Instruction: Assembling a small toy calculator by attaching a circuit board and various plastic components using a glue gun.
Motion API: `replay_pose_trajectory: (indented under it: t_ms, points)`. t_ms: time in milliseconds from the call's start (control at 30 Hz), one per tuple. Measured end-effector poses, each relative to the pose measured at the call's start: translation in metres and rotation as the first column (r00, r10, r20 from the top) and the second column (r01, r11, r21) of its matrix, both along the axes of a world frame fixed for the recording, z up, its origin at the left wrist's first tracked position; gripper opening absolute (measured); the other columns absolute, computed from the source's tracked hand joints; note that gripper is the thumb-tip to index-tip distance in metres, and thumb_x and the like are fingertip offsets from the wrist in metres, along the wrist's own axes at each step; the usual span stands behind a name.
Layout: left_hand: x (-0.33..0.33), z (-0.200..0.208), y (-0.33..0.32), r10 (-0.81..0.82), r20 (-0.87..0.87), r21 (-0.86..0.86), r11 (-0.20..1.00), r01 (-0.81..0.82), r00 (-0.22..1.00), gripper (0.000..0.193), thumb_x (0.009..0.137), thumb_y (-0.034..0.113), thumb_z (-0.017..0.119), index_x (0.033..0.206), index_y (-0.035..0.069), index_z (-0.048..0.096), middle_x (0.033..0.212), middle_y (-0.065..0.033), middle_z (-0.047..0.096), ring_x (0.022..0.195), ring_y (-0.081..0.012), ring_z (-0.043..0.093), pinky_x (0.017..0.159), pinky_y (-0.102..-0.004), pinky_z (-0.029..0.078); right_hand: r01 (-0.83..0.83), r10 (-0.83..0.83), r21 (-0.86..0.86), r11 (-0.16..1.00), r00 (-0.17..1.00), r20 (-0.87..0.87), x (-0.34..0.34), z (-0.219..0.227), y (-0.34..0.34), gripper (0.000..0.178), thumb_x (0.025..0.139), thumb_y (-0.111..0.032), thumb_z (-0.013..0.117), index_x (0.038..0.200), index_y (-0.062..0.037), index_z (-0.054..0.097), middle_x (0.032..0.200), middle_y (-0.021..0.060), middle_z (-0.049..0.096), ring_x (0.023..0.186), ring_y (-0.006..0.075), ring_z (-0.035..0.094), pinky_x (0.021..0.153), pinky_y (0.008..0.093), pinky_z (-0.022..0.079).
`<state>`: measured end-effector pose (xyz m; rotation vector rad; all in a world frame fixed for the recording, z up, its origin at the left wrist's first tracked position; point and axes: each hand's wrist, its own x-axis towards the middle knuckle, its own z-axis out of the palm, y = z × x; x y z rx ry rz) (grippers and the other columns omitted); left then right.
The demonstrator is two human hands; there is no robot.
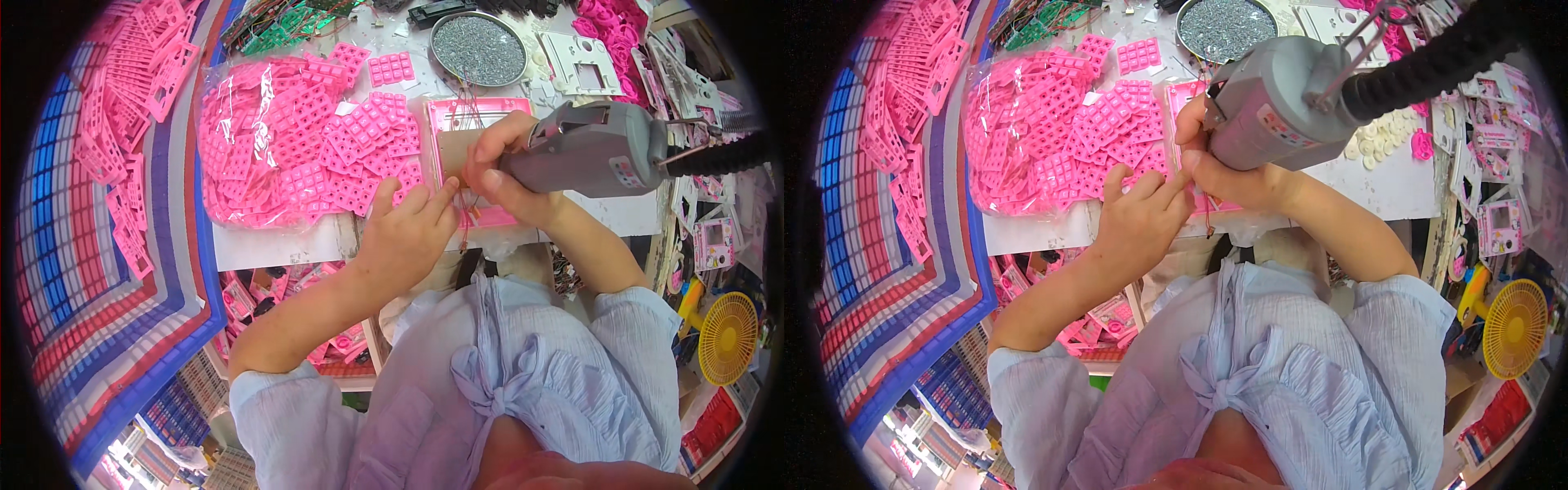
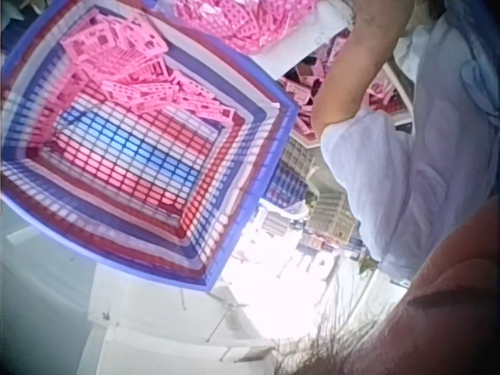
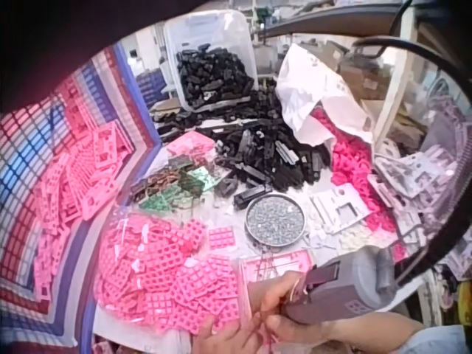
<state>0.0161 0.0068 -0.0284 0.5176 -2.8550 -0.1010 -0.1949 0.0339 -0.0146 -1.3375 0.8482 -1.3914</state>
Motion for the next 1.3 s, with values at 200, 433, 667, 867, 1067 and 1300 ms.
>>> replay_pose_trajectory:
  t_ms: [200,433,667,867,1067,1300]
  points:
    - [0.005,-0.007,0.013,0.069,-0.164,-0.01,0.997,-0.072,0.984,0.008,0.081,0.017,0.064,0.086,0.012,0.063,0.132,-0.0044,0.064,0.103,-0.017,0.059,0.1,-0.0485,0.03,-0.027,0.005,-0.151,0.988,0.989,-0.145,-0.005,-0.001,-0.003,0.024,0.095,-0.009,0.062,0.109,-0.0058,0.043,0.076,0.006,0.052,0.065,0.0125,0.048,0.059,0.0316,0.043]
    - [0.003,-0.003,0.008,-0.033,-0.159,0.108,0.993,0.051,0.987,0.017,0.075,0.016,0.062,0.086,0.004,0.06,0.127,-0.0185,0.063,0.109,-0.0291,0.06,0.102,-0.0514,0.043,-0.013,0.012,-0.086,0.996,1.0,-0.017,0.002,0.001,-0.002,0.026,0.095,-0.008,0.063,0.111,-0.0057,0.043,0.074,0.0057,0.05,0.064,0.0127,0.047,0.058,0.0313,0.042]
    - [0.004,-0.004,-0.003,-0.123,-0.172,0.116,0.983,0.144,0.977,0.017,0.082,0.019,0.061,0.088,0.003,0.061,0.124,-0.0235,0.065,0.108,-0.0308,0.063,0.109,-0.0471,0.044,-0.055,0.047,-0.116,0.992,0.997,-0.068,-0.001,-0.003,-0.002,0.026,0.095,-0.009,0.063,0.112,-0.0067,0.043,0.072,0.0051,0.049,0.062,0.0129,0.044,0.059,0.0327,0.041]
    - [0.0,-0.005,0.002,-0.076,-0.179,0.135,0.986,0.101,0.981,0.018,0.076,0.013,0.061,0.088,0.0,0.059,0.118,-0.0211,0.063,0.107,-0.0332,0.061,0.108,-0.0538,0.045,-0.082,0.072,-0.165,0.983,0.995,-0.068,-0.001,-0.001,-0.007,0.026,0.096,-0.01,0.064,0.111,-0.0069,0.043,0.072,0.0047,0.049,0.061,0.0129,0.043,0.06,0.0327,0.042]
    - [0.01,-0.016,-0.009,-0.138,-0.217,0.121,0.979,0.167,0.966,0.016,0.08,0.014,0.061,0.089,0.0,0.06,0.122,-0.0243,0.064,0.107,-0.0313,0.064,0.109,-0.0502,0.044,-0.036,0.023,-0.097,0.995,0.991,-0.134,0.002,0.006,-0.001,0.026,0.096,-0.011,0.063,0.112,-0.0071,0.043,0.074,0.0043,0.05,0.063,0.0138,0.047,0.06,0.0327,0.042]
    - [0.01,-0.015,-0.007,-0.116,-0.211,0.148,0.978,0.149,0.971,0.013,0.081,0.014,0.059,0.087,0.002,0.057,0.126,-0.0267,0.063,0.107,-0.0299,0.065,0.11,-0.0478,0.044,-0.067,0.045,-0.192,0.979,0.992,-0.116,-0.002,-0.006,-0.006,0.024,0.096,-0.009,0.061,0.112,-0.0067,0.042,0.073,0.005,0.048,0.061,0.0131,0.043,0.057,0.0325,0.039]
